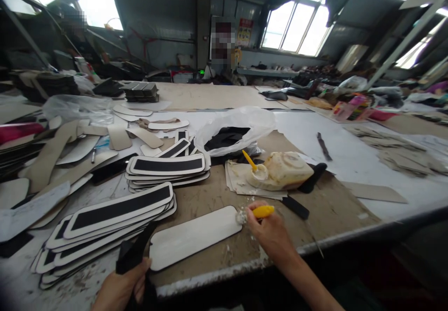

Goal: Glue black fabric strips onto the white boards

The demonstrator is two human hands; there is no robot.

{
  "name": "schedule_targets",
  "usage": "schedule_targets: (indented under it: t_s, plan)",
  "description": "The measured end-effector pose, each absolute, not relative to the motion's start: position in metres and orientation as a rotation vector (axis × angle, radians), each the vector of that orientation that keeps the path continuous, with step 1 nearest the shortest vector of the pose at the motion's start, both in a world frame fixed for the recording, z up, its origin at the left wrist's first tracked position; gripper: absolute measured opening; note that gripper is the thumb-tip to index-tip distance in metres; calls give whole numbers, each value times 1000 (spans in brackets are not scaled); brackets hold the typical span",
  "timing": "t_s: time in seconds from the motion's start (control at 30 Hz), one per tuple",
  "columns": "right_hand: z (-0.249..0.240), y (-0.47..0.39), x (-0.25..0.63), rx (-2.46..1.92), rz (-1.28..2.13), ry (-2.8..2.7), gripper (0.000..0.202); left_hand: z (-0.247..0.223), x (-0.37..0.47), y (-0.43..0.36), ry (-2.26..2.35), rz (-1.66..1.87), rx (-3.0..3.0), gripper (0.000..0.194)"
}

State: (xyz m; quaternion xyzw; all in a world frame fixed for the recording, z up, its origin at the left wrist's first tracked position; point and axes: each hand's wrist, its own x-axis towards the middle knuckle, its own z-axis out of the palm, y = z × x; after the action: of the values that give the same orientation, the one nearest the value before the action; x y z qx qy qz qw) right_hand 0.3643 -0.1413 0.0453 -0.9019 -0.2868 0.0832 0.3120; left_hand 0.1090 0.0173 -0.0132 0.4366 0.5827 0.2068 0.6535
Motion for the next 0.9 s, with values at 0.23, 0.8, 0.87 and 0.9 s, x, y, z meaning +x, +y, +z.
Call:
schedule_targets:
  t_s: [0.23, 0.8, 0.87, 0.9]
  plan:
    - [72, -122, 329, -2153, 299, -982, 32, 39, 89, 16, 1397, 666, 1091, 28]
    - [54, -95, 229, -1729, 1186, -1176, 29, 42, 48, 15, 717, 445, 325, 20]
    - [55, -89, 221, -1645, 1145, -1351, 32, 48, 49, 14, 705, 414, 356, 20]
    - [55, -86, 216, -1602, 1126, -1425, 32, 51, 51, 13, 695, 400, 388, 21]
